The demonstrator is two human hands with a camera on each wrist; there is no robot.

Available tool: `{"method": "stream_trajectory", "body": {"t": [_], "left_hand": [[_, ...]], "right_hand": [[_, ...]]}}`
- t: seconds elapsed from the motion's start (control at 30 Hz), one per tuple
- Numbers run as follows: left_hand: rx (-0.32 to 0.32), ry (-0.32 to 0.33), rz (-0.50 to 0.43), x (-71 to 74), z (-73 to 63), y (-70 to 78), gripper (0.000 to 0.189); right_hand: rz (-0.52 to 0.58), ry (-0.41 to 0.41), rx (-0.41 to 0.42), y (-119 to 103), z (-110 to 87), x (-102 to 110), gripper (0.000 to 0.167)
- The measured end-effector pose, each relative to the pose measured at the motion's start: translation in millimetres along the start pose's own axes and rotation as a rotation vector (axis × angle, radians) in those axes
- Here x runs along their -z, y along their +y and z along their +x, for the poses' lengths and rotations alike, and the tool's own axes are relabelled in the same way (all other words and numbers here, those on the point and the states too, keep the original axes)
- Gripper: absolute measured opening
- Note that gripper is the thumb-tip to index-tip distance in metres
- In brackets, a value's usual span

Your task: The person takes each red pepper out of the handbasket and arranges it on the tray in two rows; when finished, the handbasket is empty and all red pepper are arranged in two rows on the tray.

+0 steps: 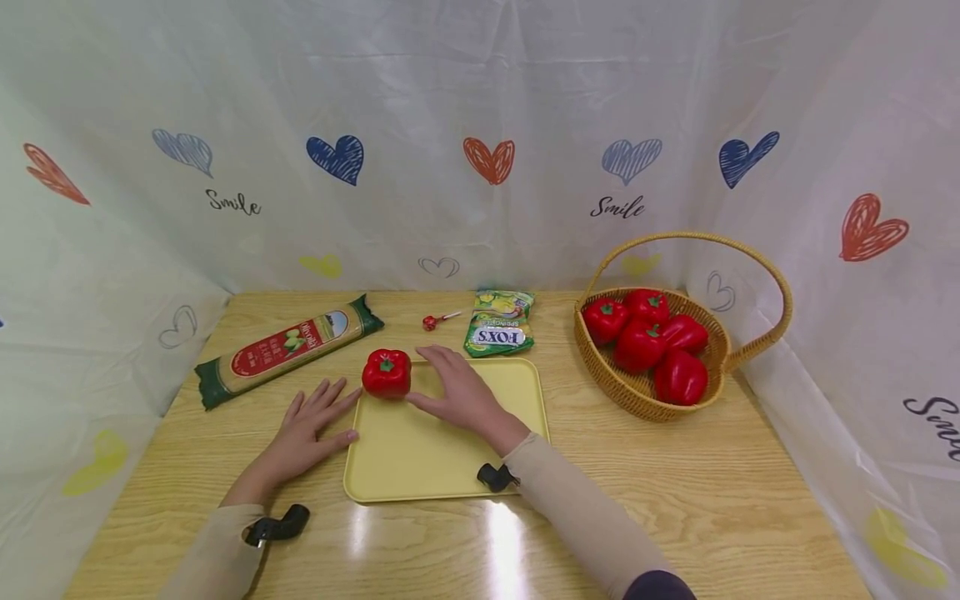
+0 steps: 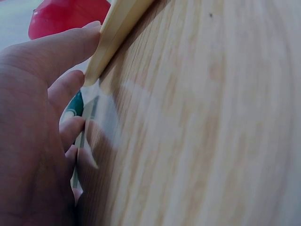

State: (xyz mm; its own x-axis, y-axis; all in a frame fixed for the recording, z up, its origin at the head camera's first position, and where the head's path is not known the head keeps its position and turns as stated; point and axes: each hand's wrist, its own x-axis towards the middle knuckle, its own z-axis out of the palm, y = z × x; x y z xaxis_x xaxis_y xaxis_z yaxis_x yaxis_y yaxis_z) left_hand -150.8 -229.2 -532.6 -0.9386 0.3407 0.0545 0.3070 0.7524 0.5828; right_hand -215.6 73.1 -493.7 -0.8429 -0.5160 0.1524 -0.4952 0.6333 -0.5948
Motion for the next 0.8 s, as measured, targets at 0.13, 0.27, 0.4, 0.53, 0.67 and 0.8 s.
{"method": "stream_trajectory", "body": {"t": [0.13,0.27,0.4,0.53,0.67,0.8], "left_hand": [[-0.009,0.009,-0.008,0.2,0.5,0.4,0.068],[-0.020,0.019,-0.013,0.2,0.4,0.2,0.068],[-0.022,0.023,-0.019,0.0,0.0,-0.6,0.068],[-0.015,0.014,-0.021,-0.2,-0.1,-1.0,0.069],[-0.001,0.000,-0.018,0.0,-0.2,-0.1,0.069],[0.001,0.000,-0.014,1.1,-0.6,1.4,0.068]], "right_hand": [[0.001,0.001,0.003,2.2,-5.2,4.2,0.077],[0.000,0.006,-0.014,3.8,-10.4,9.3,0.078],[0.006,0.010,-0.035,4.9,-15.0,14.3,0.080],[0.017,0.006,-0.049,6.3,-19.2,18.6,0.081],[0.026,0.001,-0.068,8.1,-23.7,22.0,0.080],[0.029,0.014,-0.074,11.3,-29.2,25.5,0.079]]}}
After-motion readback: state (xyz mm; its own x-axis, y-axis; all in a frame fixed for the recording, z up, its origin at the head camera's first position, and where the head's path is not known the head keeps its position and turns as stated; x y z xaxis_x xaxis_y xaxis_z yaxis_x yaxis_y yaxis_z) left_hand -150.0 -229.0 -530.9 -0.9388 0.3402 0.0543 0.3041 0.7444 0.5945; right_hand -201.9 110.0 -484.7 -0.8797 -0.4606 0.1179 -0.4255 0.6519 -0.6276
